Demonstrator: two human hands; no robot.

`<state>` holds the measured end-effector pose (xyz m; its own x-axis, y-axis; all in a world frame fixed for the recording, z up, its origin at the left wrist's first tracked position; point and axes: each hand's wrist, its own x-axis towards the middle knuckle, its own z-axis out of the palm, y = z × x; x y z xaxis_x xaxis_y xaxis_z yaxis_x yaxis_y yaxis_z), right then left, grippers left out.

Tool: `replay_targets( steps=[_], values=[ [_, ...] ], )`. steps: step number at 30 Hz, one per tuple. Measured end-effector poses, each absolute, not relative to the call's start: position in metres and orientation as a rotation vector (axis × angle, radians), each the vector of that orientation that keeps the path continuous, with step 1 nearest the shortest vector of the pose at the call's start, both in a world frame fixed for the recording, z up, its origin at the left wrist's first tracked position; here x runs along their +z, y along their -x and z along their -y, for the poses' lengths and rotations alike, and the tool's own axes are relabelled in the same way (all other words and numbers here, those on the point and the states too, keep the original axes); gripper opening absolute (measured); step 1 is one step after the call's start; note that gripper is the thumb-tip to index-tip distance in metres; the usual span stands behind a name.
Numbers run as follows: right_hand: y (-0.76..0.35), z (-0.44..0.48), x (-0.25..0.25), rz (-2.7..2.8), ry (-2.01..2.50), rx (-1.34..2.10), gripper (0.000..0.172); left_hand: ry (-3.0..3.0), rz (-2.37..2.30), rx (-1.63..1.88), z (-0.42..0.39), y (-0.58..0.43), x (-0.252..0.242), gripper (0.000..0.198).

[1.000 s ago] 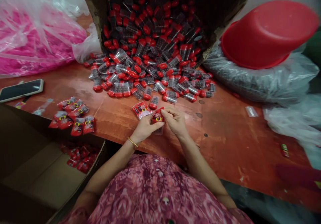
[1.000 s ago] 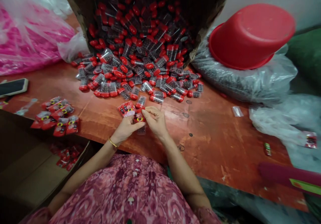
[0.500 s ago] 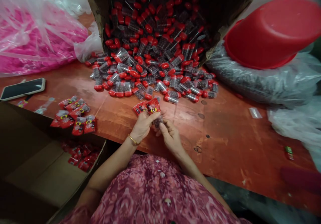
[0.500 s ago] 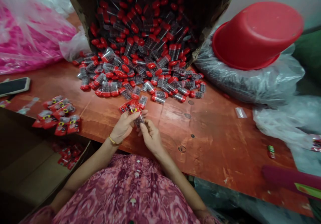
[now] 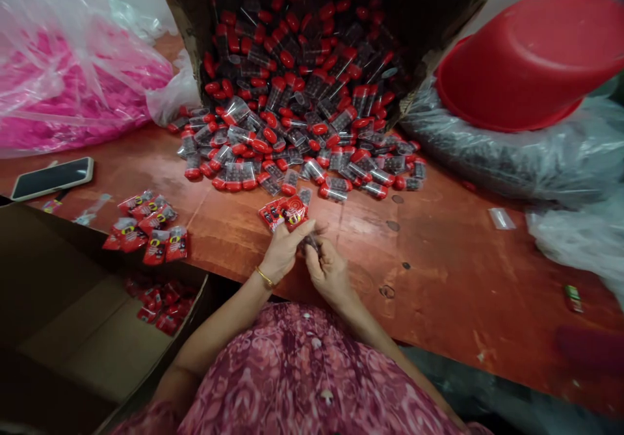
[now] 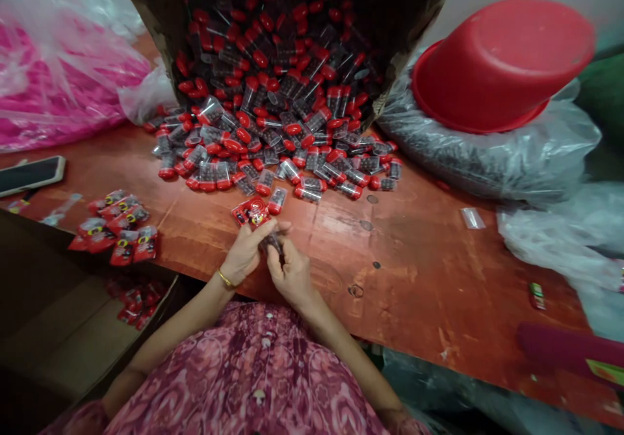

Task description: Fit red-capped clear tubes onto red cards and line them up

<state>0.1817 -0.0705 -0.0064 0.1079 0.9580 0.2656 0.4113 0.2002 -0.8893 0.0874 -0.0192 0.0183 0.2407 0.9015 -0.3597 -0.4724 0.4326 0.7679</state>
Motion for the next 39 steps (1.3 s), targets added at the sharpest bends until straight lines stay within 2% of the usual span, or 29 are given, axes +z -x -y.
replay_targets(
  steps=[3,6,11,14,16,27,32,36,39],
  values=[
    [-0.177,0.073,-0.009,1.458,1.383,0.680,0.014,-0.637,-0.945,0.956,0.020,-0.088,0.021,0.024],
    [-0.174,0.073,-0.011,1.276,1.326,0.889,0.019,-0.679,-0.940,0.929,0.023,-0.089,0.020,0.020],
    [-0.177,0.066,-0.009,1.083,1.204,1.142,0.026,-0.658,-0.867,1.013,0.025,-0.088,0.017,0.037],
    [-0.177,0.065,-0.007,1.107,1.242,1.109,0.027,-0.617,-0.906,1.070,0.021,-0.089,0.015,0.049],
    [-0.175,0.067,-0.008,1.092,1.281,1.087,0.027,-0.631,-0.953,1.049,0.021,-0.090,0.011,0.050],
    [-0.178,0.069,-0.017,1.194,1.312,0.946,0.022,-0.864,-0.967,1.077,0.034,-0.092,0.002,0.029],
    [-0.212,0.061,-0.023,1.308,1.384,0.985,0.023,-0.822,-0.941,0.934,0.022,-0.077,0.007,0.028],
    [-0.231,0.043,-0.007,1.225,1.300,0.970,0.033,-0.864,-0.906,0.671,0.021,-0.073,0.011,0.023],
    [-0.229,0.032,0.008,1.271,1.223,1.053,0.028,-0.926,-0.848,0.557,0.026,-0.076,0.012,0.027]
  ],
)
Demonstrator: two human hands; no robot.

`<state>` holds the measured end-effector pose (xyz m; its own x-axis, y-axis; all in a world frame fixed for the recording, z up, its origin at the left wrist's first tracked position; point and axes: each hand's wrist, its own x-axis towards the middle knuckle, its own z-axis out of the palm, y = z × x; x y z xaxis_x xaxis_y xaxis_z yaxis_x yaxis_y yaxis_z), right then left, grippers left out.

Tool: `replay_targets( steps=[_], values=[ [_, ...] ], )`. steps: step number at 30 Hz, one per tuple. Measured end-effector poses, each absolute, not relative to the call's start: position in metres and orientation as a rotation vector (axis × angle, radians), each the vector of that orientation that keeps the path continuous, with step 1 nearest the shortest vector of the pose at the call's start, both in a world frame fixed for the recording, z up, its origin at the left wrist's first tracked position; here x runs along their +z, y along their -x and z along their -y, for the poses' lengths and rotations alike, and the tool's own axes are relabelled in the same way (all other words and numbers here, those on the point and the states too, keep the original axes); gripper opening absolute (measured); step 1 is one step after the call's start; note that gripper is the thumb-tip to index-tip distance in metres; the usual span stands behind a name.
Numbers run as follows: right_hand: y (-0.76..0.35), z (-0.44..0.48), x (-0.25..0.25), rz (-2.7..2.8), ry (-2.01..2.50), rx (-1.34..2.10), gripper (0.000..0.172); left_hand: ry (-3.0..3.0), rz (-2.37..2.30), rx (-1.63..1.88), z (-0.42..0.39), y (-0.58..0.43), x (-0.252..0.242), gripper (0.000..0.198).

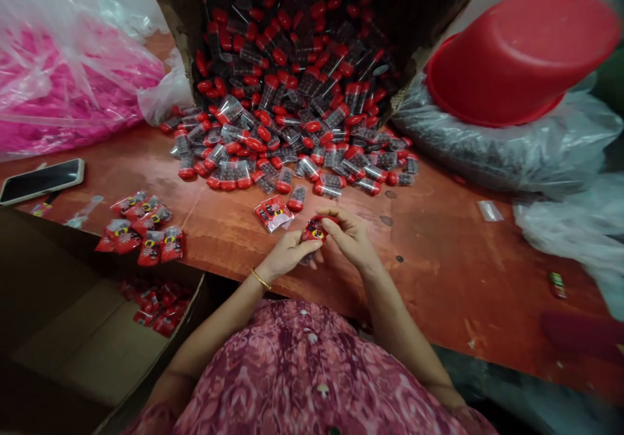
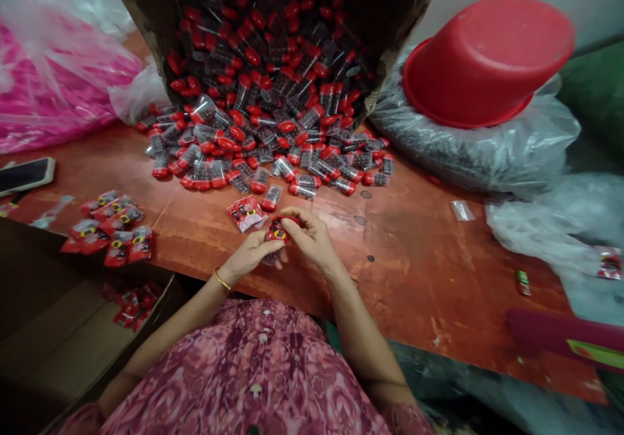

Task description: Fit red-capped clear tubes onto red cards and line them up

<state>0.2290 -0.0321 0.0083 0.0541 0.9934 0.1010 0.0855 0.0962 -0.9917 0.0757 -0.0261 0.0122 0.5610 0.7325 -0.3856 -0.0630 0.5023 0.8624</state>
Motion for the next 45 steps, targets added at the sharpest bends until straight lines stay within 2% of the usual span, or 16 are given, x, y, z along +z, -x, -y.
replay_targets(
  steps=[7,12,23,29,33,38,42,45],
  values=[
    [-0.204,0.037,0.011,1.052,1.389,0.769,0.033,-0.923,-0.843,0.620,0.034,-0.083,0.013,0.034],
    [-0.206,0.037,0.014,1.167,1.461,0.447,0.033,-0.821,-0.805,0.617,0.030,-0.088,0.014,0.037],
    [-0.204,0.041,0.010,0.920,1.241,0.996,0.030,-0.567,-0.823,0.763,0.024,-0.090,0.016,0.029],
    [-0.205,0.050,0.003,1.120,1.284,1.011,0.014,-0.435,-0.889,0.727,0.021,-0.089,0.015,0.034],
    [-0.205,0.052,0.003,1.190,1.314,0.901,0.012,-0.450,-0.876,0.715,0.021,-0.089,0.016,0.037],
    [-0.203,0.054,0.004,1.255,1.357,0.792,0.016,-0.572,-0.906,0.732,0.024,-0.088,0.013,0.038],
    [-0.206,0.054,0.000,1.125,1.358,1.051,0.035,-0.762,-0.979,0.841,0.029,-0.092,0.006,0.033],
    [-0.206,0.057,-0.006,1.007,1.351,1.186,0.036,-0.826,-1.077,1.050,0.032,-0.096,0.002,0.029]
  ],
)
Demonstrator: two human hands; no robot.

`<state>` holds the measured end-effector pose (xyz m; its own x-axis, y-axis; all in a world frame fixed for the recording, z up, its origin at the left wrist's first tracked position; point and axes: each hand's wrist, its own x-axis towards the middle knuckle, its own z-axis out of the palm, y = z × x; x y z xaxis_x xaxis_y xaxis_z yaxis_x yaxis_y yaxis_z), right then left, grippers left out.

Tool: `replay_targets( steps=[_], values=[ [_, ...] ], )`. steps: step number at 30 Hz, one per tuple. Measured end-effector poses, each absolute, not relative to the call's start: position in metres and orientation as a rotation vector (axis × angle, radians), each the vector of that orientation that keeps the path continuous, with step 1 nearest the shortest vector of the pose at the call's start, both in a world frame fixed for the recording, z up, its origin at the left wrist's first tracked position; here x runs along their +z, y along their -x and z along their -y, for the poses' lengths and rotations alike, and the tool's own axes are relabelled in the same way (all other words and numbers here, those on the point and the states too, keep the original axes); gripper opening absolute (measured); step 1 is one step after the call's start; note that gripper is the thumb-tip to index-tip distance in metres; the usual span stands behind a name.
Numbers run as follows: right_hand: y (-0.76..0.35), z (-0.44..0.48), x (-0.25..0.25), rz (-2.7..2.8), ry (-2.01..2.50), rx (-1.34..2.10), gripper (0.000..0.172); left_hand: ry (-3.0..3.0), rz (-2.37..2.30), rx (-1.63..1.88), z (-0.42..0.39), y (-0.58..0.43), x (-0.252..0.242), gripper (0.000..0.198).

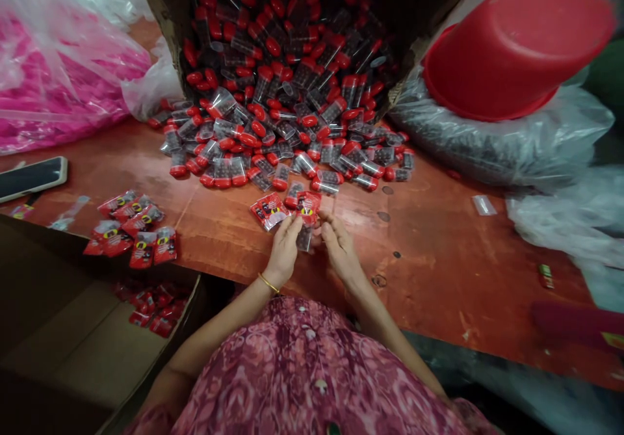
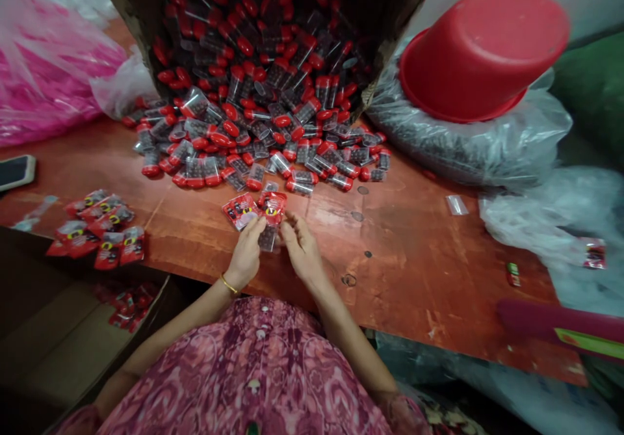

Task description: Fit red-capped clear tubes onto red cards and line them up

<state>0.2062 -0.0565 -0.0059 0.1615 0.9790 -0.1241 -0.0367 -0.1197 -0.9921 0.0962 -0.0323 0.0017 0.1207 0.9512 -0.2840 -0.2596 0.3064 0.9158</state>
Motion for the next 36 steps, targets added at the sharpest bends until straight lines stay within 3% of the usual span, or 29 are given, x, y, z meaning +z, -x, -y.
replay_targets(
  steps=[2,6,10,15,27,32,36],
  values=[
    [-0.203,0.059,-0.010,0.989,1.343,1.204,0.042,-0.869,-1.143,1.149,0.033,-0.099,0.001,0.030],
    [-0.196,0.066,-0.016,1.050,1.292,1.206,0.029,-0.964,-1.126,1.141,0.032,-0.103,0.006,0.031],
    [-0.199,0.070,-0.018,1.167,1.300,1.218,0.028,-0.990,-1.085,1.133,0.022,-0.102,0.009,0.031],
    [-0.206,0.074,-0.018,1.286,1.334,1.190,0.026,-0.844,-1.112,1.167,0.009,-0.104,0.007,0.040],
    [-0.201,0.078,-0.026,1.334,1.378,1.075,0.024,-0.582,-1.121,1.300,-0.008,-0.106,0.015,0.037],
    [-0.225,0.072,-0.029,1.482,1.703,0.694,0.028,-0.787,-1.119,1.219,-0.011,-0.092,0.017,0.037],
    [-0.245,0.066,-0.027,1.650,2.084,0.348,0.030,-1.014,-1.047,0.949,-0.007,-0.081,0.014,0.037]
  ],
)
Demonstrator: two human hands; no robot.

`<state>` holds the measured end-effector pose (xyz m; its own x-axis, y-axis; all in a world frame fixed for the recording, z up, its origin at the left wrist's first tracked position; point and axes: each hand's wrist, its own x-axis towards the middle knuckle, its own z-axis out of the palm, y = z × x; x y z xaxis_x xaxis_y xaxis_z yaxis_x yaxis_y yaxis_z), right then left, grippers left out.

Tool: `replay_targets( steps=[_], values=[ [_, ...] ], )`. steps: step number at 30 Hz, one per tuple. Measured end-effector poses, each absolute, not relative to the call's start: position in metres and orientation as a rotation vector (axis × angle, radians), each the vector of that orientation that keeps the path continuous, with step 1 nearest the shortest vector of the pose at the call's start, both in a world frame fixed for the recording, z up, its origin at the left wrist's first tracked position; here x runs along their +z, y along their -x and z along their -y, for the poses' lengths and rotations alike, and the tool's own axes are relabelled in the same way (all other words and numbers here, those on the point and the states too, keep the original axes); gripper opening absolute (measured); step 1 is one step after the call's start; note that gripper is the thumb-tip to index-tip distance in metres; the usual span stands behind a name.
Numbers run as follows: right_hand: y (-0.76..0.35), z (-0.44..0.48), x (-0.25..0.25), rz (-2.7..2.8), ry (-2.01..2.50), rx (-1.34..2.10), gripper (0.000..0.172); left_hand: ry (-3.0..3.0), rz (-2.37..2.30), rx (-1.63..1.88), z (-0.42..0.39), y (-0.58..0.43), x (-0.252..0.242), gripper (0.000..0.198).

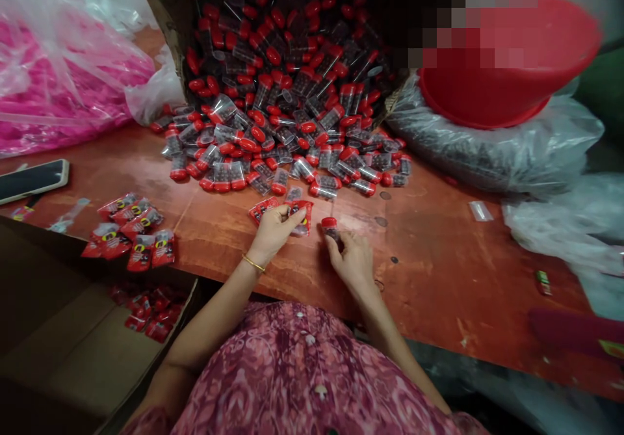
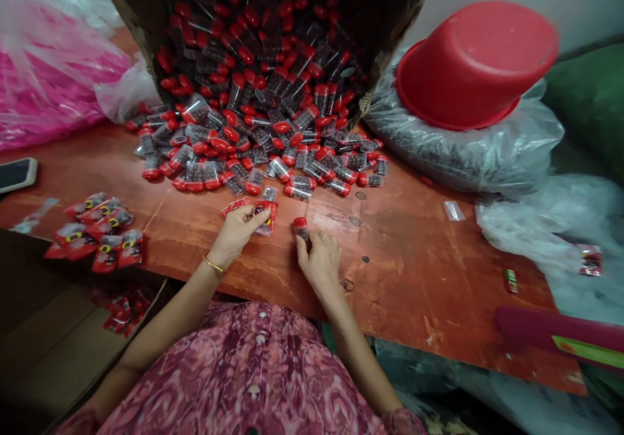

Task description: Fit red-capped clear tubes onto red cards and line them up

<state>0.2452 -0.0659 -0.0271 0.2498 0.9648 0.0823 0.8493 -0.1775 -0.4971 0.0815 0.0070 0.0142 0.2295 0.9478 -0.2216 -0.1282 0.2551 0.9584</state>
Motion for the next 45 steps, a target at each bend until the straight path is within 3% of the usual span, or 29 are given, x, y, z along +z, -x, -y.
replay_targets(
  steps=[2,5,8,12,18,22,25,28,32,34,39,45],
  values=[
    [-0.251,0.063,-0.022,1.605,2.107,0.267,0.036,-1.160,-1.012,0.773,-0.004,-0.078,0.016,0.036],
    [-0.253,0.060,-0.006,1.626,1.794,0.377,0.043,-1.447,-0.943,0.517,-0.002,-0.075,0.024,0.033],
    [-0.246,0.059,0.009,1.716,1.458,0.668,0.031,-1.705,-0.883,0.398,-0.002,-0.072,0.032,0.028],
    [-0.228,0.060,0.006,1.368,1.441,0.788,0.020,-1.606,-1.013,0.625,0.003,-0.069,0.031,0.013],
    [-0.196,0.063,-0.015,0.856,1.463,0.864,0.022,-1.002,-1.050,0.849,0.032,-0.078,0.007,0.031],
    [-0.182,0.065,-0.010,1.037,1.473,0.918,0.024,-0.850,-1.212,1.138,0.037,-0.083,0.000,0.027],
    [-0.201,0.063,-0.004,1.124,1.477,0.923,0.031,-0.673,-1.199,1.132,0.026,-0.077,0.006,0.032],
    [-0.249,0.055,0.001,1.294,1.499,0.830,0.018,-0.513,-1.161,1.018,0.016,-0.071,0.016,0.039],
    [-0.307,0.035,0.007,2.213,1.447,0.499,0.054,-0.490,-1.121,0.914,0.011,-0.068,0.019,0.040],
    [-0.319,0.026,0.010,2.449,1.393,0.447,0.058,-0.504,-1.103,0.890,0.011,-0.069,0.017,0.039],
    [-0.317,0.020,0.007,2.630,1.349,0.407,0.032,-0.461,-1.124,0.850,0.010,-0.068,0.018,0.029],
    [-0.310,0.041,-0.013,2.301,1.597,0.441,0.026,-0.437,-1.122,0.851,0.009,-0.069,0.020,0.025]
  ],
)
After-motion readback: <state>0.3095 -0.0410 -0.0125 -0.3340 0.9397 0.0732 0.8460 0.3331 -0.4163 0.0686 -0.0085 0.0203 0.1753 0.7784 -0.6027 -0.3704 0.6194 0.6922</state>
